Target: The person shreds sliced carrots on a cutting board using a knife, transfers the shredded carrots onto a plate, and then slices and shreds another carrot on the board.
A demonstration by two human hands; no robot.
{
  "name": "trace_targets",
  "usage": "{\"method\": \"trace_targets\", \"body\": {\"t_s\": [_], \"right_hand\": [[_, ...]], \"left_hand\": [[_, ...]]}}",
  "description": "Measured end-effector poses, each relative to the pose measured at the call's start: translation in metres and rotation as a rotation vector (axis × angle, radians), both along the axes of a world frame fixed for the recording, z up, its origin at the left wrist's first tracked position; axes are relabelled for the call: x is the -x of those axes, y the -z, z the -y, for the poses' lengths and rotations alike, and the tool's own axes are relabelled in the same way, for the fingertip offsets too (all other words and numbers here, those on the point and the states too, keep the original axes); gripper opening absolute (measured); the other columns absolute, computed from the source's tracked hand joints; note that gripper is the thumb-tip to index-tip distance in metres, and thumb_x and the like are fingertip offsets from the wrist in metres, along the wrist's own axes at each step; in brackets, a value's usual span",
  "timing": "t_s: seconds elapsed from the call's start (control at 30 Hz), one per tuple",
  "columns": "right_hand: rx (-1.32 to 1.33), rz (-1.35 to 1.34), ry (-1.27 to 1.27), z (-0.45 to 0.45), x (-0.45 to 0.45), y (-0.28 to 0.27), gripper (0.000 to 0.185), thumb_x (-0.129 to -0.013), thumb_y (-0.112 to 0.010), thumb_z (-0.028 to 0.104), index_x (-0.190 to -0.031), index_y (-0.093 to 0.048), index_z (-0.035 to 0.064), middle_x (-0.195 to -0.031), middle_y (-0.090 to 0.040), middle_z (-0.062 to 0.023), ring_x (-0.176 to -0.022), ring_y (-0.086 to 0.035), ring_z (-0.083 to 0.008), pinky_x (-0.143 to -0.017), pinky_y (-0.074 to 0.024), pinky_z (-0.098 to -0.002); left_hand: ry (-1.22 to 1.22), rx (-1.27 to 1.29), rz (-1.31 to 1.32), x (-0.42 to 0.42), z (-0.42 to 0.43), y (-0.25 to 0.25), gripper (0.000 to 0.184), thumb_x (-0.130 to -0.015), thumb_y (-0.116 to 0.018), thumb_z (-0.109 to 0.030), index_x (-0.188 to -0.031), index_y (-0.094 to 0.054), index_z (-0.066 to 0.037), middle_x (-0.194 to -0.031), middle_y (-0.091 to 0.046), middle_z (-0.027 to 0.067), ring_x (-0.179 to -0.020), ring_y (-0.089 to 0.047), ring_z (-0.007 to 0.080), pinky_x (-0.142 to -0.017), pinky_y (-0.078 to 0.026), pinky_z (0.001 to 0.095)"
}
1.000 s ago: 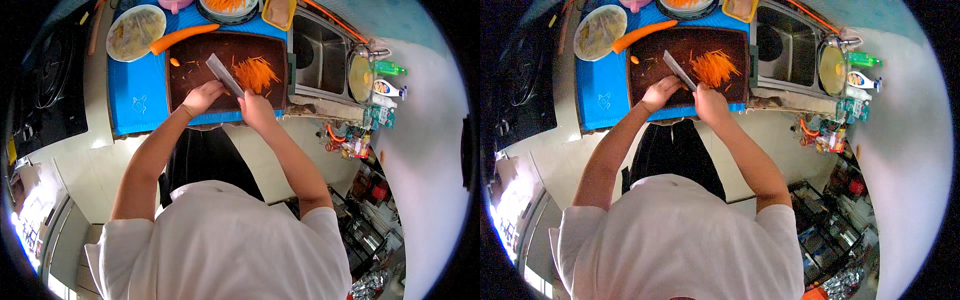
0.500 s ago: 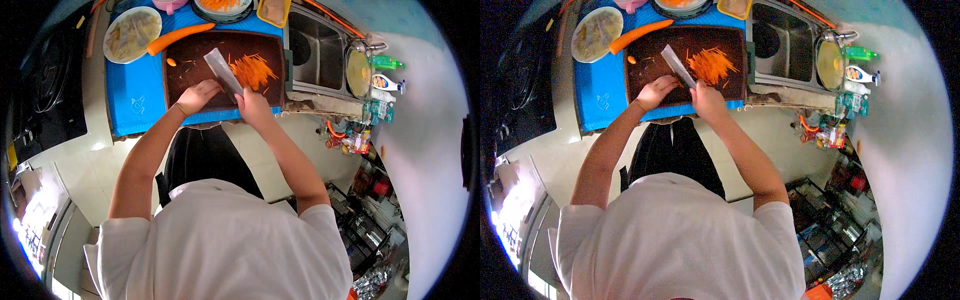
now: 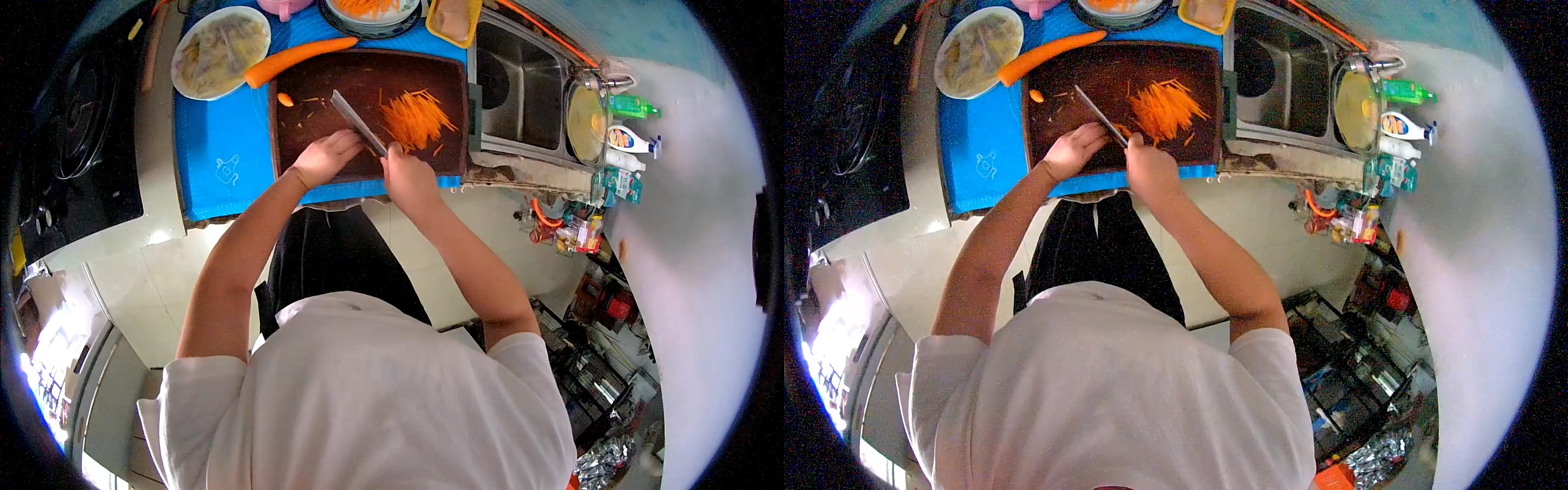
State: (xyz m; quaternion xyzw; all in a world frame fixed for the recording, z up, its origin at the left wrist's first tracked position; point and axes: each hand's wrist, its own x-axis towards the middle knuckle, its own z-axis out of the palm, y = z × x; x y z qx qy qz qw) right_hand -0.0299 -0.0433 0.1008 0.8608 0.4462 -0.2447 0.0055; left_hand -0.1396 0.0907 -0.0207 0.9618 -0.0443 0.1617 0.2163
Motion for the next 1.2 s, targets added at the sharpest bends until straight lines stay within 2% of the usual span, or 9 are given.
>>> {"method": "trace_targets", "body": {"t_s": [0.17, 0.37, 0.5, 0.7, 0.83, 0.97, 1.07, 1.2], "right_hand": [[-0.028, 0.02, 0.02, 0.0, 0.004, 0.009, 0.021, -0.088, -0.042, 0.018, -0.089, -0.044, -0.0026, -0.062, -0.059, -0.0189, -0.06, -0.061, -0.0351, -0.052, -0.0482, -0.044], [-0.168, 0.066, 0.098, 0.024, -0.002, 0.034, 0.024, -0.088, -0.045, 0.022, -0.086, -0.045, -0.0015, -0.06, -0.058, -0.0188, -0.057, -0.059, -0.036, -0.05, -0.0469, -0.0451], [-0.305, 0.017, 0.133, 0.032, -0.013, 0.03, 0.026, -0.087, -0.047, 0.024, -0.085, -0.046, -0.0017, -0.06, -0.057, -0.0198, -0.057, -0.058, -0.0367, -0.051, -0.047, -0.0458], [-0.258, -0.057, 0.006, 0.027, -0.013, 0.032, 0.025, -0.086, -0.049, 0.023, -0.081, -0.046, -0.0019, -0.064, -0.058, -0.0206, -0.062, -0.059, -0.0372, -0.056, -0.0477, -0.0456], [-0.183, -0.004, 0.131, 0.035, -0.044, 0.027, 0.025, -0.085, -0.05, 0.025, -0.085, -0.049, 0.0007, -0.067, -0.058, -0.0203, -0.064, -0.059, -0.0372, -0.058, -0.0475, -0.0469], [-0.262, 0.033, 0.164, 0.049, -0.074, 0.036, 0.025, -0.085, -0.049, 0.028, -0.086, -0.049, 0.0026, -0.069, -0.059, -0.02, -0.064, -0.058, -0.0373, -0.056, -0.0465, -0.0477], [-0.184, -0.028, 0.085, 0.052, -0.073, -0.001, 0.02, -0.084, -0.05, 0.024, -0.086, -0.048, 0.0049, -0.067, -0.058, -0.0168, -0.061, -0.057, -0.0363, -0.053, -0.0458, -0.0464], [-0.328, -0.032, -0.168, 0.072, -0.079, -0.042, 0.013, -0.077, -0.055, 0.014, -0.083, -0.046, 0.0077, -0.063, -0.055, -0.0112, -0.058, -0.056, -0.0323, -0.05, -0.0449, -0.0425]], "left_hand": [[0.006, 0.004, 0.002, 0.0, -0.001, 0.0, 0.034, -0.071, -0.05, -0.01, -0.104, -0.055, -0.004, -0.11, -0.052, 0.0095, -0.106, -0.049, 0.0247, -0.085, -0.047, 0.0311], [-0.008, 0.126, -0.045, 0.003, -0.001, -0.002, 0.033, -0.072, -0.05, -0.009, -0.105, -0.056, -0.006, -0.111, -0.053, 0.0098, -0.107, -0.05, 0.0273, -0.087, -0.045, 0.0342], [-0.166, 0.236, 0.033, 0.029, -0.005, -0.004, 0.031, -0.073, -0.054, -0.004, -0.103, -0.057, -0.007, -0.106, -0.055, 0.0086, -0.101, -0.052, 0.0272, -0.086, -0.045, 0.0349], [-0.401, 0.242, 0.107, 0.06, -0.011, -0.036, 0.024, -0.074, -0.059, -0.001, -0.097, -0.06, -0.008, -0.098, -0.058, 0.0069, -0.091, -0.055, 0.0263, -0.079, -0.046, 0.0342], [-0.492, 0.229, 0.094, 0.07, -0.012, -0.046, 0.021, -0.075, -0.06, -0.001, -0.095, -0.061, -0.007, -0.097, -0.059, 0.0065, -0.087, -0.056, 0.0249, -0.076, -0.046, 0.033], [-0.525, 0.219, 0.085, 0.063, -0.009, -0.055, 0.021, -0.074, -0.061, -0.001, -0.094, -0.061, -0.007, -0.096, -0.059, 0.006, -0.088, -0.056, 0.0246, -0.077, -0.045, 0.0329], [-0.541, 0.164, 0.159, 0.044, -0.014, -0.071, 0.022, -0.073, -0.062, -0.001, -0.094, -0.061, -0.008, -0.097, -0.059, 0.0055, -0.089, -0.056, 0.0244, -0.078, -0.044, 0.0335], [-0.651, 0.028, 0.22, 0.003, -0.03, -0.131, 0.024, -0.073, -0.064, -0.005, -0.096, -0.061, -0.009, -0.099, -0.059, 0.0056, -0.093, -0.055, 0.0244, -0.081, -0.042, 0.0351]]}}
